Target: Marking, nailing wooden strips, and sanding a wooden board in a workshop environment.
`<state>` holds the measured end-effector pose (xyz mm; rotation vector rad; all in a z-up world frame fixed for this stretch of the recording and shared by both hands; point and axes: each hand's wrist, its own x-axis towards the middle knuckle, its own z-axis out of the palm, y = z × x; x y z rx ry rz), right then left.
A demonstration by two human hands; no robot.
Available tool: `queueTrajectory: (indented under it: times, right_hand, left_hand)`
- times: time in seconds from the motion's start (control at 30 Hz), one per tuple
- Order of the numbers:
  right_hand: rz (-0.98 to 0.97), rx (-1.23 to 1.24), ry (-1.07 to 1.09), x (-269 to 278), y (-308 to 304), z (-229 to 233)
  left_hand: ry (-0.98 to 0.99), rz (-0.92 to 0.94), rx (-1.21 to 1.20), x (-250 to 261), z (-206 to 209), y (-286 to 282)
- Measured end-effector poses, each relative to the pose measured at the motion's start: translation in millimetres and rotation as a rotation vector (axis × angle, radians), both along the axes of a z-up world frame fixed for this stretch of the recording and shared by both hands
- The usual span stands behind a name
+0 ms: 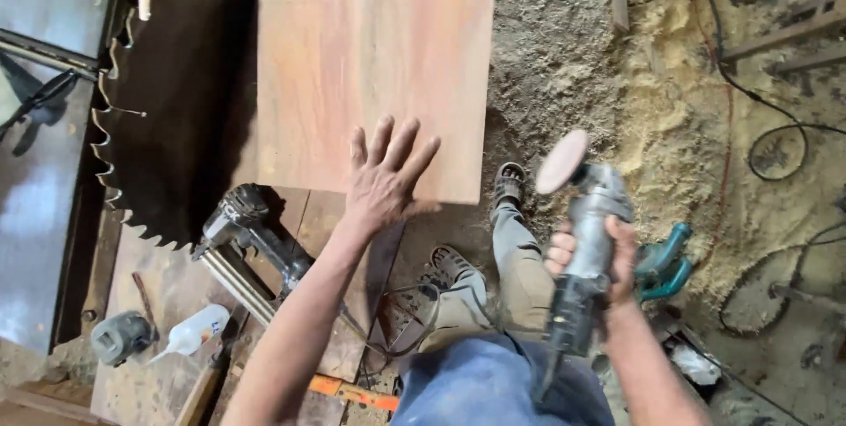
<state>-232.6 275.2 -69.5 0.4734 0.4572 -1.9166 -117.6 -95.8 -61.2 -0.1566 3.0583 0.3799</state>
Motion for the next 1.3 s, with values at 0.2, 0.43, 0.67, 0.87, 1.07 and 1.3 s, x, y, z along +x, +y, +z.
queueTrajectory:
  times: [0.2, 0.43, 0.67, 0.87, 1.07, 1.3]
  right_hand:
    - [-0.176, 0.010, -0.242, 56, -63, 22]
    - [-0.266, 0.164, -0.394, 117, -106, 8]
    - [-0.325, 0.146, -0.365, 115, -130, 9]
    - [-0.373, 0.067, -0.445, 117, -144, 34]
    - [-0.309, 0.131, -0.357, 114, -137, 36]
    - [-0.179, 0.219, -0.193, 103, -123, 47]
  left_hand:
    - [-0.053, 0.160, 0.092, -34, 14, -5]
    - [0.001, 0.449, 0.022, -33, 18, -27]
    - [0.044, 0.451, 0.030, -33, 15, -28]
    - [0.169, 0.418, -0.058, -29, 2, -29]
    - [0.211, 0.411, -0.059, -29, 3, -29]
    - [0.259, 0.411, -0.067, -30, 4, -31]
